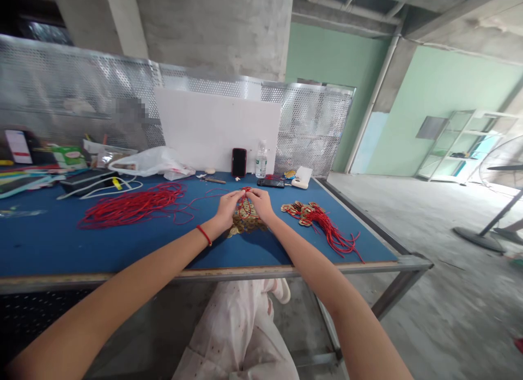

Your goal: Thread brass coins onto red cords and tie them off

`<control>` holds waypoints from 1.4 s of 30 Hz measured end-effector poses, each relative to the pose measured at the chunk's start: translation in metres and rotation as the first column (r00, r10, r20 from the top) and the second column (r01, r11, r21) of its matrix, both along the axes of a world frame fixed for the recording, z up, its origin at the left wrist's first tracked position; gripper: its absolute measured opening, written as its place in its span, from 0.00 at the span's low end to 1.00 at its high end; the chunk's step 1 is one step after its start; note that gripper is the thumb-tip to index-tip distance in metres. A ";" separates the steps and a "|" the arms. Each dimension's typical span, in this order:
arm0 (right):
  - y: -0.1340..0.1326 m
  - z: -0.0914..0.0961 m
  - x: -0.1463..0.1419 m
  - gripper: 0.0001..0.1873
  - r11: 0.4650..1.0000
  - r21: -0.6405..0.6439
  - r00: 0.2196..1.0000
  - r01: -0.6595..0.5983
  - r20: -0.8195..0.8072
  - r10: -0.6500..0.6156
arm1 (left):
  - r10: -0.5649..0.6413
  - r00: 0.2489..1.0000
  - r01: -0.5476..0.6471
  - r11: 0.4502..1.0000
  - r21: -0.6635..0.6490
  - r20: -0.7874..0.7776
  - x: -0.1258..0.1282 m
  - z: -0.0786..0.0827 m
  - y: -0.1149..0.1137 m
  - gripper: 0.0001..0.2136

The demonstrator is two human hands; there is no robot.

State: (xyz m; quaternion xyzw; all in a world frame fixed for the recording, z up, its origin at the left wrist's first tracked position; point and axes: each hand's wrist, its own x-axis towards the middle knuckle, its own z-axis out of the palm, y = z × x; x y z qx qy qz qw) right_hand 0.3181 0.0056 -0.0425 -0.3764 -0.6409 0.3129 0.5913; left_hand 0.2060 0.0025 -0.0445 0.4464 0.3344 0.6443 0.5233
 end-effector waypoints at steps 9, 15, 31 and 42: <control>0.003 -0.004 0.001 0.15 0.997 0.066 0.991 0.049 0.120 -0.057 | -0.147 0.971 0.160 0.986 -0.054 0.186 -0.003 0.001 -0.001 0.16; -0.003 -0.001 -0.001 0.15 0.963 0.142 0.946 0.228 0.201 -0.253 | -0.132 0.979 0.137 0.990 -0.024 0.159 -0.001 -0.004 0.008 0.13; -0.014 0.006 -0.002 0.16 0.918 0.228 0.883 0.324 0.276 -0.380 | -0.154 0.979 0.156 0.988 -0.002 0.132 0.000 0.001 -0.001 0.14; -0.025 0.009 -0.002 0.16 0.867 0.391 0.696 0.309 0.528 -0.487 | -0.157 0.965 0.170 0.984 -0.046 0.209 -0.005 -0.001 0.012 0.15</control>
